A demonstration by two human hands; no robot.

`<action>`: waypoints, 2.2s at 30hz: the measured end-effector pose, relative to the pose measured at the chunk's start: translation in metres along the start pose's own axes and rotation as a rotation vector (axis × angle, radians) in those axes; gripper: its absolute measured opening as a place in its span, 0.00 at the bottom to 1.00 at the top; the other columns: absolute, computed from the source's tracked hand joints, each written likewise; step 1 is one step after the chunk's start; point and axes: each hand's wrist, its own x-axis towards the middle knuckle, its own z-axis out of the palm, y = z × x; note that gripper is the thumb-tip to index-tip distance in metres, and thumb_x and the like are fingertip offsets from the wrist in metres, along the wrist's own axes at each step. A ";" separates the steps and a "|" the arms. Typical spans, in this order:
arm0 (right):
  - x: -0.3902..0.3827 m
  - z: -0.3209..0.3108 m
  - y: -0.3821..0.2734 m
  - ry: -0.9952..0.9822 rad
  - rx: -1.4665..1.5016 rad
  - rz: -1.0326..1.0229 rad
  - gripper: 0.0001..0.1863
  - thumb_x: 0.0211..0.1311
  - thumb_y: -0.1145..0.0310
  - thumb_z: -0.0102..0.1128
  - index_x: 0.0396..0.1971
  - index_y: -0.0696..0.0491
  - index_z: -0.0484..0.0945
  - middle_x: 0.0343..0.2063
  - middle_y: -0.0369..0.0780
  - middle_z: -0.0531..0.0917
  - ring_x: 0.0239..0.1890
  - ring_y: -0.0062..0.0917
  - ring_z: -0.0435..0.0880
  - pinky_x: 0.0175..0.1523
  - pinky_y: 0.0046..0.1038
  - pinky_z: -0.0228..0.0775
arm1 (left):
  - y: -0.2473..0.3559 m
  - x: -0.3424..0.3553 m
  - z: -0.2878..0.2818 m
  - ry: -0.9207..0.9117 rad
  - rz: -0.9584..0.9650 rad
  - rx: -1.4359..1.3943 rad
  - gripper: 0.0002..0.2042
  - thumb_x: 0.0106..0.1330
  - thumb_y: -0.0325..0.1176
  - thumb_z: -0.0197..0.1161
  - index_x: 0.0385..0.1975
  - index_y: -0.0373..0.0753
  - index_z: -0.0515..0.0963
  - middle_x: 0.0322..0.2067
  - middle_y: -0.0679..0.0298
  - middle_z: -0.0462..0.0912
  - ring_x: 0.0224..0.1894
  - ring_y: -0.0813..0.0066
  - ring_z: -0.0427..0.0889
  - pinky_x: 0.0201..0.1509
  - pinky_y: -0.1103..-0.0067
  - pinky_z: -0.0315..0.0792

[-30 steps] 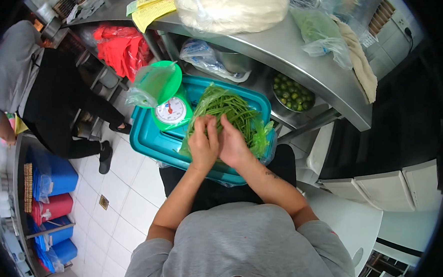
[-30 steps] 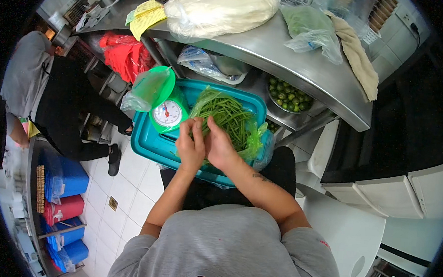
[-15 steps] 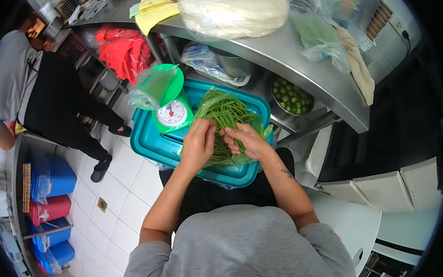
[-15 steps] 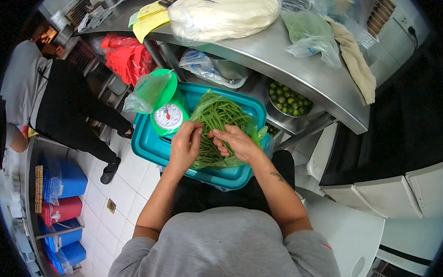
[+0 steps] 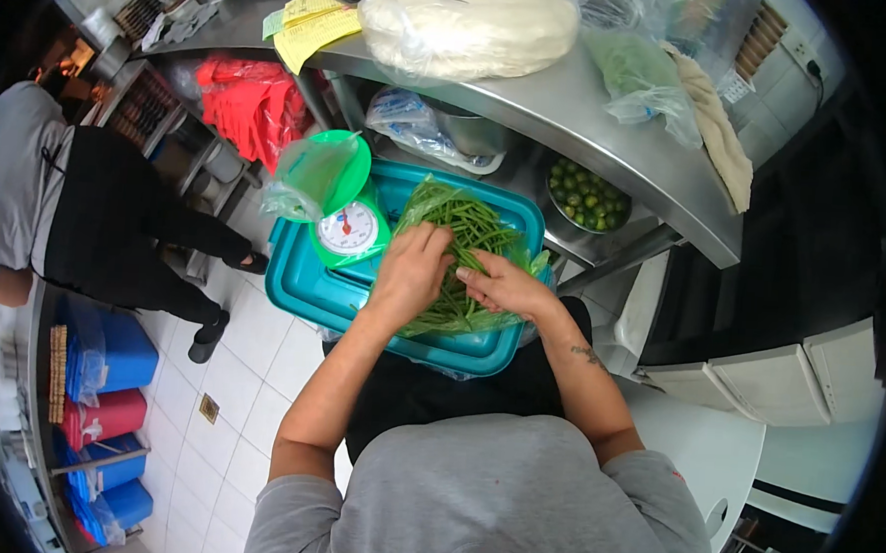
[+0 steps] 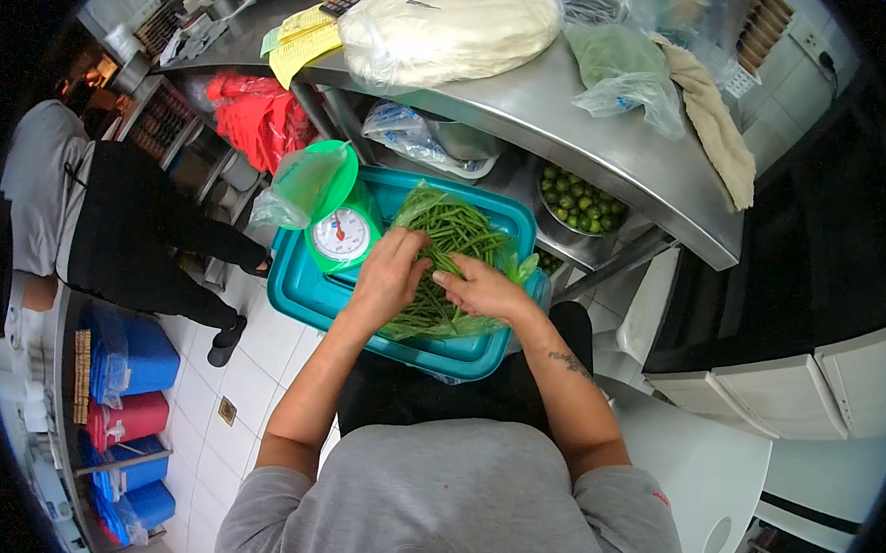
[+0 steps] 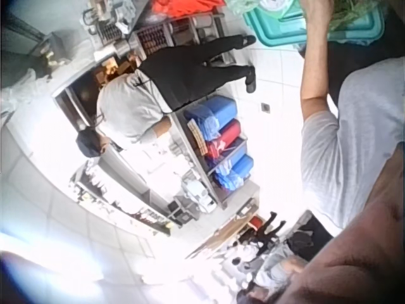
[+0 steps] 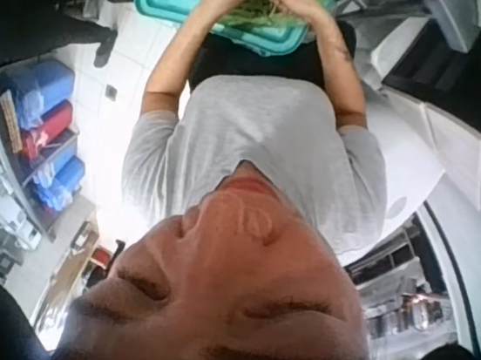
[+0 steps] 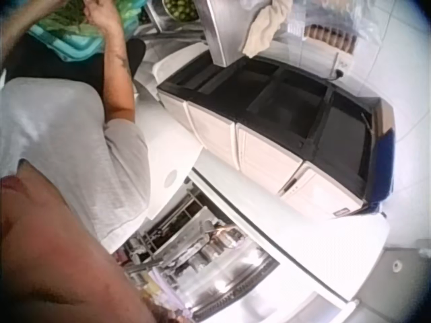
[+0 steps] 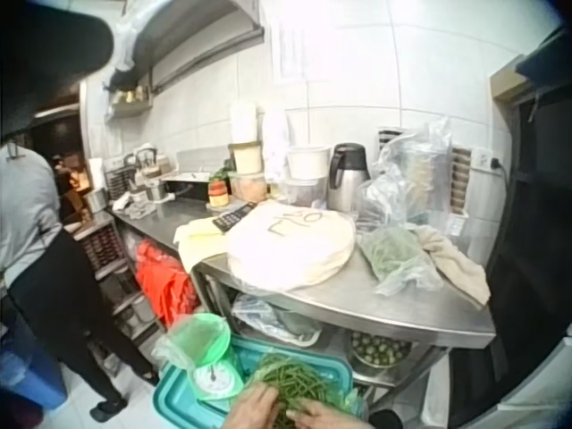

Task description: The person trims the ends of long beans by hand and places the trimmed beans into a plastic bag.

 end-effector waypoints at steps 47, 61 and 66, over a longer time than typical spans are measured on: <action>0.014 -0.006 0.024 0.207 -0.474 -0.172 0.17 0.64 0.62 0.50 0.46 0.60 0.66 0.18 0.37 0.71 0.21 0.21 0.68 0.28 0.25 0.63 | -0.022 -0.007 0.021 -0.247 -0.680 -0.533 0.11 0.58 0.34 0.62 0.23 0.34 0.72 0.16 0.67 0.71 0.20 0.80 0.68 0.24 0.79 0.62; 0.015 -0.010 0.017 0.060 -0.349 -0.091 0.23 0.62 0.61 0.52 0.50 0.62 0.65 0.27 0.47 0.77 0.29 0.32 0.77 0.37 0.31 0.68 | -0.026 -0.019 0.024 -0.161 -0.777 -0.878 0.05 0.57 0.29 0.59 0.22 0.37 0.72 0.18 0.73 0.71 0.20 0.84 0.68 0.22 0.84 0.61; 0.021 -0.011 0.032 0.079 -0.321 -0.171 0.22 0.62 0.61 0.52 0.49 0.63 0.66 0.25 0.45 0.77 0.26 0.30 0.76 0.35 0.31 0.68 | -0.002 -0.024 0.040 0.132 -0.298 -0.069 0.05 0.52 0.25 0.58 0.21 0.33 0.68 0.18 0.51 0.71 0.22 0.55 0.73 0.25 0.68 0.66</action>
